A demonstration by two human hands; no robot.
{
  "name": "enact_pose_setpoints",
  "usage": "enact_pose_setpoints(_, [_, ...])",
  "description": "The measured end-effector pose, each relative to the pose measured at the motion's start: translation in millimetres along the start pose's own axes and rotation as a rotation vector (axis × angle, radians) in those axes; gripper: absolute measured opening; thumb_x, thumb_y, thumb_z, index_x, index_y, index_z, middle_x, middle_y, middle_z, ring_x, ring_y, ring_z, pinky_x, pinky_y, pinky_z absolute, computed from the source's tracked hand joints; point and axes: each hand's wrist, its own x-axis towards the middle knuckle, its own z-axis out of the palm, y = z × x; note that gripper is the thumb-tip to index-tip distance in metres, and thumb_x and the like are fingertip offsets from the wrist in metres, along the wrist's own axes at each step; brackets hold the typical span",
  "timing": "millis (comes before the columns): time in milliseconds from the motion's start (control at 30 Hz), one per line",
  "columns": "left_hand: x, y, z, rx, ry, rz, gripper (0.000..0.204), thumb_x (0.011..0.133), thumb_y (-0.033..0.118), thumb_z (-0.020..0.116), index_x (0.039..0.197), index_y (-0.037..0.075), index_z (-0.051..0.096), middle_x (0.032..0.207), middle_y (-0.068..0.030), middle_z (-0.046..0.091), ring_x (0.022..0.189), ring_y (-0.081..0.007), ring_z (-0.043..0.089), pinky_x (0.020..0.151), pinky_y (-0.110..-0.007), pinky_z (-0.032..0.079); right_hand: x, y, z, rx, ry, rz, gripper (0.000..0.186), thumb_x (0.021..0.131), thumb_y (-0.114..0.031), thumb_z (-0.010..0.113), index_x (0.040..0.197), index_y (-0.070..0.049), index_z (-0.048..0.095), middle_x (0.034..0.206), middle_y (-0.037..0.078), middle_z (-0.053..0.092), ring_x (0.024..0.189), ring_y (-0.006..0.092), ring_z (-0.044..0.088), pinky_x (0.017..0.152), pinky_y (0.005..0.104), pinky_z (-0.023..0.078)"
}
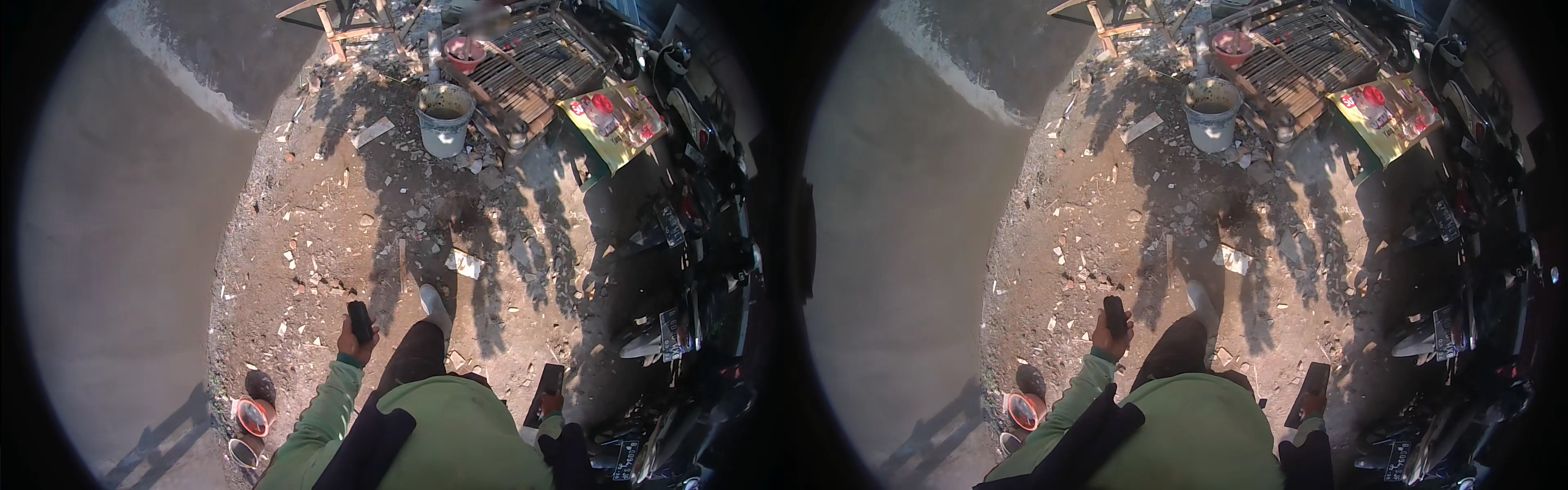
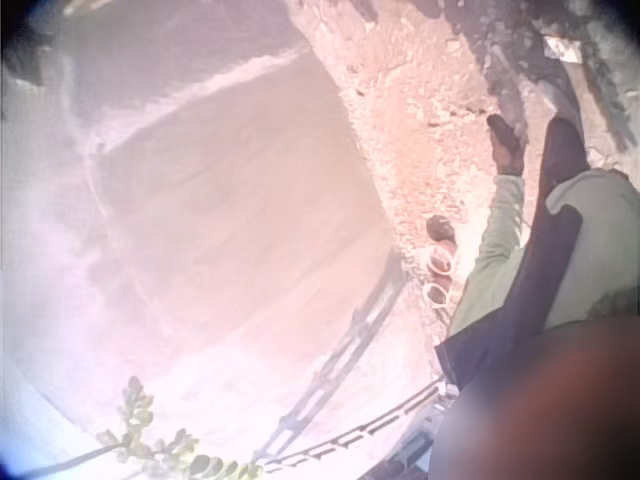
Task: The person smooths a wet plaster surface on a large curved wall using a metal trowel and a brush. They repeatedly dip the brush into a bucket of water and apply it to the wall while smoothing the plaster with the trowel to create a uniform finish.
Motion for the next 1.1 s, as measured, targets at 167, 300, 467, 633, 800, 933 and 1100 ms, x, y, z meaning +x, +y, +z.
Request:
enact_pose_setpoints(167, [187, 7, 90, 0.128, 0.077, -0.103, 0.050, 0.110, 0.051, 0.043, 0.139, 0.012, 0.056, 0.110, -0.0110, 0.065, 0.090, -0.0299, 0.067, 0.073, -0.043, 0.056, 72, -140, -2, 0.183, -0.191, 0.010, 0.017, 0.089, -0.013, 0.074, 0.087, 0.000, 0.063, 0.061, 0.009, 0.058, 0.045, 0.0232, 0.057, 0.039, 0.0416, 0.046])
enact_pose_setpoints(300, [396, 31, 208, 0.190, 0.040, -0.251, 0.042, 0.110, 0.042, 0.047, 0.139, 0.013, 0.056, 0.116, -0.0114, 0.066, 0.103, -0.0322, 0.066, 0.089, -0.050, 0.054, 160, -354, 52, 0.319, -0.260, -0.001, 0.011, 0.093, -0.010, 0.068, 0.097, -0.002, 0.062, 0.057, 0.005, 0.050, 0.040, 0.0194, 0.048, 0.035, 0.0393, 0.042])
enact_pose_setpoints(467, [573, 47, 338, 0.203, -0.021, -0.213, 0.041, 0.109, 0.037, 0.049, 0.139, 0.011, 0.056, 0.122, -0.0129, 0.066, 0.107, -0.0318, 0.065, 0.092, -0.050, 0.054, 257, -543, 103, 0.230, -0.297, 0.022, 0.011, 0.096, -0.016, 0.068, 0.094, -0.006, 0.062, 0.064, 0.004, 0.053, 0.044, 0.0182, 0.050, 0.039, 0.0384, 0.044])
enact_pose_setpoints(633, [701, 63, 467, 0.024, 0.026, -0.173, 0.038, 0.110, 0.032, 0.047, 0.135, 0.006, 0.056, 0.119, -0.0149, 0.065, 0.109, -0.0318, 0.064, 0.088, -0.047, 0.057, 350, -650, 130, 0.148, -0.359, 0.114, 0.011, 0.094, -0.013, 0.069, 0.097, -0.005, 0.062, 0.066, 0.004, 0.055, 0.045, 0.0179, 0.052, 0.039, 0.0379, 0.044])
enact_pose_setpoints(800, [890, 116, 659, 0.051, -0.003, -0.109, 0.039, 0.111, 0.033, 0.043, 0.133, 0.003, 0.055, 0.117, -0.0165, 0.066, 0.103, -0.0325, 0.068, 0.086, -0.047, 0.060, 458, -815, 137, 0.024, -0.321, 0.190, 0.013, 0.095, -0.013, 0.069, 0.103, -0.005, 0.063, 0.067, 0.004, 0.056, 0.046, 0.0176, 0.053, 0.039, 0.0380, 0.045])
enact_pose_setpoints(933, [1028, 210, 882, 0.042, -0.037, -0.089, 0.040, 0.112, 0.035, 0.042, 0.129, 0.002, 0.057, 0.109, -0.0161, 0.069, 0.095, -0.0298, 0.071, 0.072, -0.039, 0.064, 532, -963, 101, 0.056, -0.336, 0.224, 0.014, 0.096, -0.013, 0.068, 0.105, -0.004, 0.063, 0.067, 0.003, 0.054, 0.047, 0.0159, 0.052, 0.039, 0.0359, 0.044])
enact_pose_setpoints(1100, [1159, 314, 1081, 0.211, -0.317, 0.119, 0.049, 0.108, 0.039, 0.053, 0.138, 0.001, 0.054, 0.132, -0.0168, 0.062, 0.111, -0.0322, 0.067, 0.089, -0.045, 0.062, 619, -1121, 68, 0.055, -0.268, 0.096, 0.016, 0.095, -0.014, 0.069, 0.107, -0.006, 0.062, 0.068, 0.002, 0.053, 0.047, 0.0149, 0.051, 0.040, 0.0349, 0.044])
